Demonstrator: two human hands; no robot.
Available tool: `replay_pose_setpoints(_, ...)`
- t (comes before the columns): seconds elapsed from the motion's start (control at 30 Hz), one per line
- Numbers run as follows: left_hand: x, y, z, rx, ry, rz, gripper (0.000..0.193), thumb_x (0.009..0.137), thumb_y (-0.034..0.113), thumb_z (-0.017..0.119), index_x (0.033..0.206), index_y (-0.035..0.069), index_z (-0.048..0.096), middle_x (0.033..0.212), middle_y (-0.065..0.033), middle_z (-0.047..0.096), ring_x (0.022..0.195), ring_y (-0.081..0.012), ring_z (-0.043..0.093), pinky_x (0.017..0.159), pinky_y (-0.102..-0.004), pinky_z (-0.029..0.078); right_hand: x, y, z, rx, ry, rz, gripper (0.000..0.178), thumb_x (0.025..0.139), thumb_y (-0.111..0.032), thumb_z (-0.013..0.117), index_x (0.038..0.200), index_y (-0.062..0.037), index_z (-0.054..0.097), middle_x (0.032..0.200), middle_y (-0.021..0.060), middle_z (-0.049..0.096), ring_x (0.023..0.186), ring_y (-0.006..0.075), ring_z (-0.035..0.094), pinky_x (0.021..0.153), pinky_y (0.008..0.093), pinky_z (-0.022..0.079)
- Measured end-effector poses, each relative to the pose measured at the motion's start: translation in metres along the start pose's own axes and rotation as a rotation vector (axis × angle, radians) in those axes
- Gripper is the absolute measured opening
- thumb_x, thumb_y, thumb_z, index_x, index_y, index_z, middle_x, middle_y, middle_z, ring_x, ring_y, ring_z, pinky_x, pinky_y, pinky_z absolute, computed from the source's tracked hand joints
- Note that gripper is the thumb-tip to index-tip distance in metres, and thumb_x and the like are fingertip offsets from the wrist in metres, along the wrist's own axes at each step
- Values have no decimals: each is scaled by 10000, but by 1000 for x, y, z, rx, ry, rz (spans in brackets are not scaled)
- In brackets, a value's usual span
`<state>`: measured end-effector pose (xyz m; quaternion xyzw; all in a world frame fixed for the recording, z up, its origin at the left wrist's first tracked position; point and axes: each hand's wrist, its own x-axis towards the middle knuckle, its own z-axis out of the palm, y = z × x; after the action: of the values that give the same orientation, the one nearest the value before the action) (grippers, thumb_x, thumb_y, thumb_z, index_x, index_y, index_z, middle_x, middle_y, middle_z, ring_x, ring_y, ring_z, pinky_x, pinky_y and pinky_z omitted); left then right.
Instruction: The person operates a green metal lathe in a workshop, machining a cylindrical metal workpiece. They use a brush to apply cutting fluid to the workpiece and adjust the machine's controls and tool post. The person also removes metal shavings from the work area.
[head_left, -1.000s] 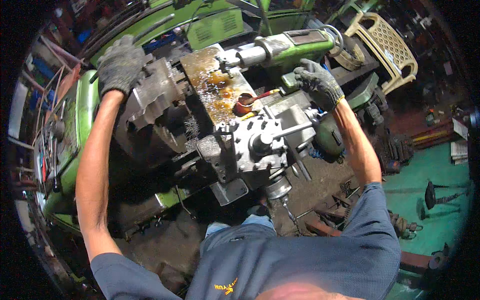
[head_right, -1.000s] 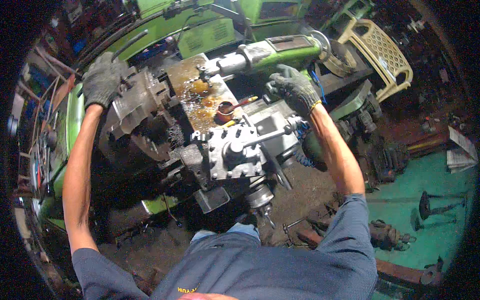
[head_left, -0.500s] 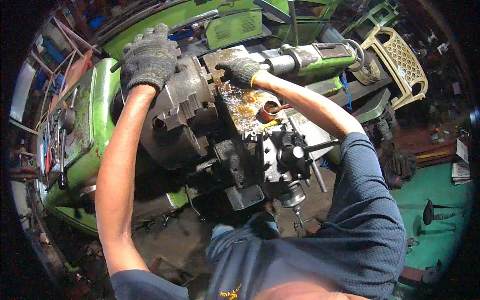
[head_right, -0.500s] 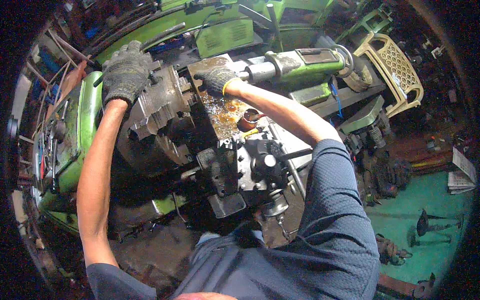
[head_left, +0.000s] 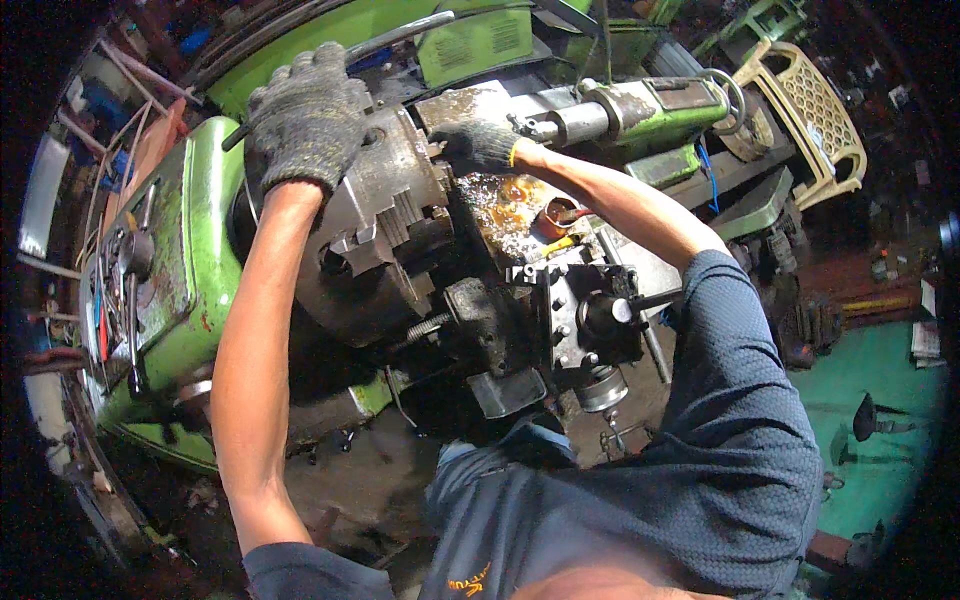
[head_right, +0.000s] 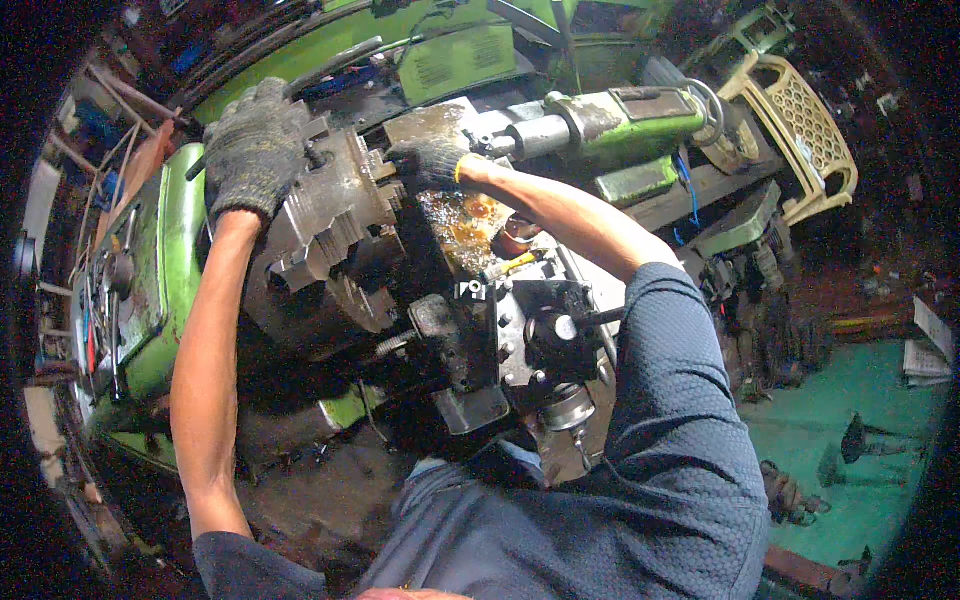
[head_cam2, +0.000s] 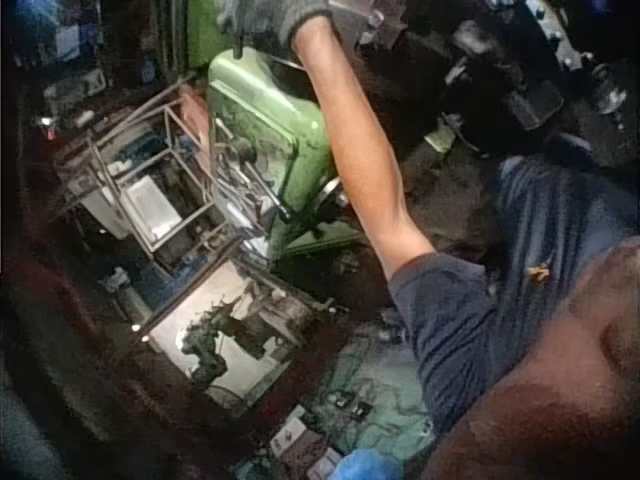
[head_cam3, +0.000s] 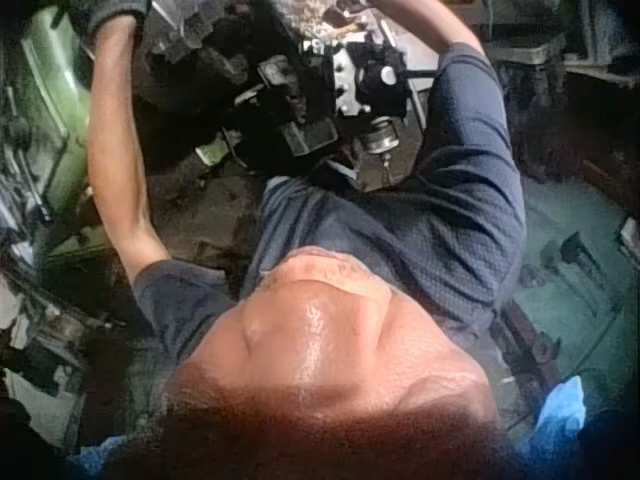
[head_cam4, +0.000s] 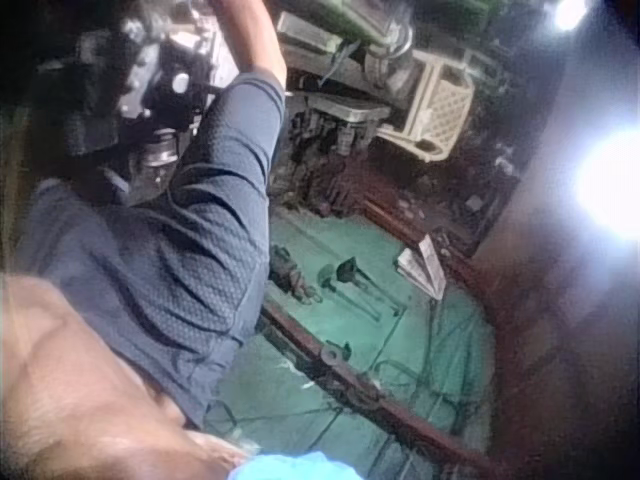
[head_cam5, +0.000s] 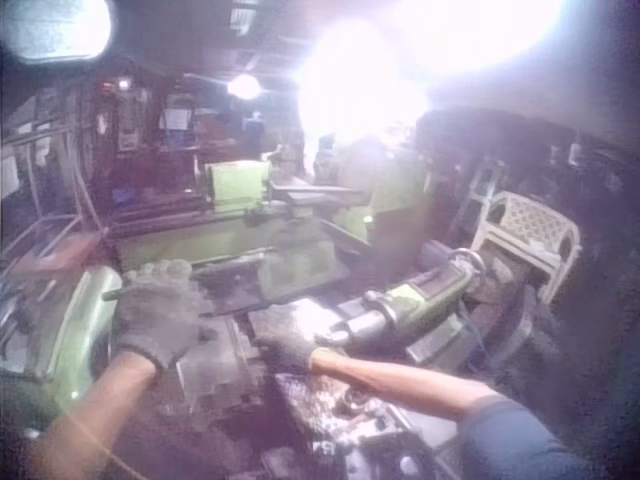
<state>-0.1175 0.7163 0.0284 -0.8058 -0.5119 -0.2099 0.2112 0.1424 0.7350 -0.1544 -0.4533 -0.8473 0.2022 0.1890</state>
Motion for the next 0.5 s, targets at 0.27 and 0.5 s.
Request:
replay_pose_setpoints(0.27, 1, 3, -6, 26, -52, 10, 388, 931, 338, 568, 1231, 92, 592, 1169, -167, 650, 1097, -366, 627, 930, -513, 471, -8, -13, -11, -147, -2, -19, 595, 750, -260, 809, 1299, -152, 607, 1162, 160, 697, 1033, 381, 671, 828, 478, 534)
replay_pose_setpoints(0.5, 0, -1, 3, -22, 42, 46, 375, 927, 347, 551, 1199, 95, 608, 1134, -169, 662, 1078, -367, 632, 907, -521, 470, -29, -10, -32, -425, -108, 83, 383, 758, -325, 741, 1096, -146, 739, 973, 162, 736, 908, 351, 709, 788, 465, 544)
